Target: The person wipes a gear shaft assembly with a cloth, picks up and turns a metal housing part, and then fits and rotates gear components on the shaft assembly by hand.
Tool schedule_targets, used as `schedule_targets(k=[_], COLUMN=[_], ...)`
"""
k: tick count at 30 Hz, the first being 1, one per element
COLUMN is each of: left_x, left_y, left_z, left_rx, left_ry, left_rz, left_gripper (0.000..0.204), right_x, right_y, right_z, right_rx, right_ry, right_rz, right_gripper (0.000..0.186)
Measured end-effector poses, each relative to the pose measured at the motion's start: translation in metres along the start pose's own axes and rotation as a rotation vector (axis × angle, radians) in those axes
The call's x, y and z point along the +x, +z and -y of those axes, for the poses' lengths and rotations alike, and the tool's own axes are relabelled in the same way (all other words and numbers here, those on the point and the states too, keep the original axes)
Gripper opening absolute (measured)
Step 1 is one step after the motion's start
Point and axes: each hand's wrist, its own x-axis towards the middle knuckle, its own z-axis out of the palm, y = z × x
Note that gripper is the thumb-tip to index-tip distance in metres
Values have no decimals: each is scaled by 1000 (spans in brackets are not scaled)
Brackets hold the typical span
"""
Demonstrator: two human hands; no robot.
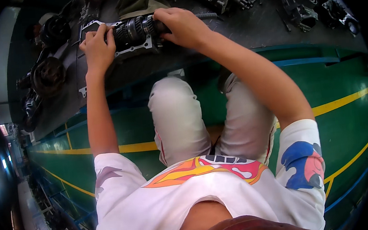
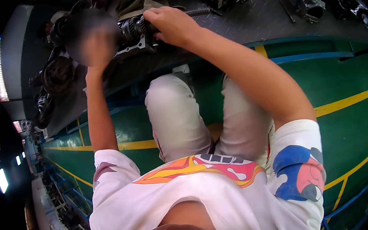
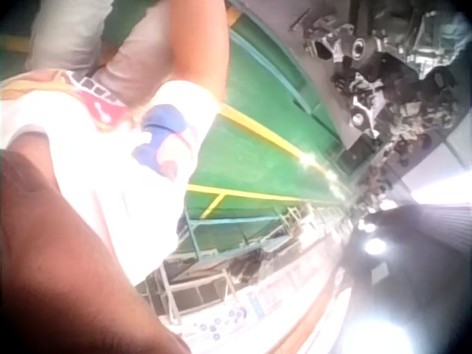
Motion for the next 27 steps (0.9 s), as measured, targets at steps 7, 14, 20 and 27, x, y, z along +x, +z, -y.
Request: schedule_targets(k=[7, 14, 20, 27], left_x=[-7, -50, 10, -49], left_y=[-15, -38, -39, -20], left_z=[-60, -285, -324, -299], left_rx=[-113, -918, -1017, -1294], left_ry=[-28, 181, 104, 114], left_rz=[-248, -152, -168, -271], left_gripper=[28, 24, 22, 21], right_x=[3, -19, -21, -63], right_y=[-27, -39, -24, -26], right_z=[24, 30, 53, 45], right_rx=[53, 427, -55, -177], right_ry=[44, 560, 676, 512], right_rz=[-61, -455, -644, -408], right_gripper=[70, 28, 21, 21])
